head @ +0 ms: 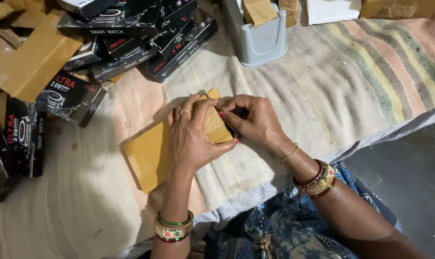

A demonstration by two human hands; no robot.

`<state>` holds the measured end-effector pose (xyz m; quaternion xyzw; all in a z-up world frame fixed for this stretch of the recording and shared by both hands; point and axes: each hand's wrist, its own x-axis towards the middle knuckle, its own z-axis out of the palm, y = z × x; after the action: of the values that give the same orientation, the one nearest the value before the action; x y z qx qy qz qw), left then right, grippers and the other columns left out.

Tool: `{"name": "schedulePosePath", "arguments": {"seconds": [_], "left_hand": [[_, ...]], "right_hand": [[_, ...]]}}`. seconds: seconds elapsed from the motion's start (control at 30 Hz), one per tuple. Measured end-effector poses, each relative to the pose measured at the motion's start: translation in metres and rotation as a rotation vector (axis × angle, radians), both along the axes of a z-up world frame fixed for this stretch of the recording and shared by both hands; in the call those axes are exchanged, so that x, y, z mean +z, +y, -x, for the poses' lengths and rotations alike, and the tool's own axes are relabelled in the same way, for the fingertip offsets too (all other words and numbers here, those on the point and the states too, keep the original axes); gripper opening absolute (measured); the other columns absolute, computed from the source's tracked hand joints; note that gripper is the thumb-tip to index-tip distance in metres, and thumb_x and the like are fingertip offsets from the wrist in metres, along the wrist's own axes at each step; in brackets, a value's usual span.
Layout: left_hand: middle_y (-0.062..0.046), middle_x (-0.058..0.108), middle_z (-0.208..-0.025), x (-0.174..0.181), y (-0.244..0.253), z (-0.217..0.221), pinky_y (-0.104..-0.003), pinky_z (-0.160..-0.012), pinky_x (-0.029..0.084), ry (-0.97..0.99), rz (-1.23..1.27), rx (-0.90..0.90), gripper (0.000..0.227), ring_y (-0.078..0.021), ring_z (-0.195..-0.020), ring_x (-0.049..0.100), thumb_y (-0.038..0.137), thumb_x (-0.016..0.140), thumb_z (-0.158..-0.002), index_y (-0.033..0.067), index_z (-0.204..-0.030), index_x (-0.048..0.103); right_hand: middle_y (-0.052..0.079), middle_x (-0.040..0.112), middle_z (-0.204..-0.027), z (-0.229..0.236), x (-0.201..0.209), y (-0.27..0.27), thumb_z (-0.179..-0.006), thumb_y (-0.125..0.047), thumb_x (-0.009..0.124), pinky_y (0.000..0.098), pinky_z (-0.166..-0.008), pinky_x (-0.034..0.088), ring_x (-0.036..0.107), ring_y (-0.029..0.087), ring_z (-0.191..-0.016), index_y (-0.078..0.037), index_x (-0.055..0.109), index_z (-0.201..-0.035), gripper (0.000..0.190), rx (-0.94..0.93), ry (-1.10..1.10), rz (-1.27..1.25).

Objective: The person packs smart watches into cardboard boxes. They open a product box, place the watch and accessories inside, close it, and then seal the outer shipping box with tape.

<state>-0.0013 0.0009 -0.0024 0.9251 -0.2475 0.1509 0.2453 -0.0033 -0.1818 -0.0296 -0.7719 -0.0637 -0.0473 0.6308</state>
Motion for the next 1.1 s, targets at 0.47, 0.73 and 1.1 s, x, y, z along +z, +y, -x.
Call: {"name": "schedulePosePath", "arguments": {"seconds": [0.47, 0.73, 1.1], "left_hand": [[-0.019, 0.048, -0.145, 0.008, -0.001, -0.001, -0.060, -0.109, 0.030, 0.067, -0.092, 0.026, 0.107, -0.0395, -0.132, 0.045, 0.044, 0.097, -0.048, 0.0294, -0.144, 0.053], [-0.014, 0.054, -0.138, 0.000, 0.002, 0.001, -0.056, -0.109, 0.035, 0.010, -0.040, 0.028, 0.067, -0.0371, -0.127, 0.051, 0.016, 0.082, -0.069, 0.0331, -0.132, 0.067], [-0.017, 0.040, -0.156, 0.016, 0.009, -0.009, -0.068, -0.112, 0.017, 0.272, -0.183, 0.098, 0.133, -0.0426, -0.141, 0.036, 0.043, 0.100, -0.037, 0.0321, -0.154, 0.039]], "right_hand": [[0.016, 0.077, -0.102, 0.014, 0.018, 0.006, -0.095, -0.017, 0.073, 0.0346, -0.071, 0.061, 0.077, 0.025, -0.085, 0.001, 0.063, -0.121, 0.033, -0.037, -0.211, 0.284], [0.020, 0.069, -0.096, 0.048, 0.014, 0.036, -0.098, -0.008, 0.064, 0.0450, -0.065, 0.055, 0.067, 0.036, -0.070, 0.002, 0.056, -0.132, 0.036, -0.196, -0.502, 0.571], [0.014, 0.072, -0.120, 0.041, 0.026, 0.019, -0.097, -0.005, 0.063, 0.0309, -0.089, 0.061, 0.072, 0.021, -0.107, -0.003, 0.045, -0.132, 0.039, -0.066, 0.051, -0.088]]}}
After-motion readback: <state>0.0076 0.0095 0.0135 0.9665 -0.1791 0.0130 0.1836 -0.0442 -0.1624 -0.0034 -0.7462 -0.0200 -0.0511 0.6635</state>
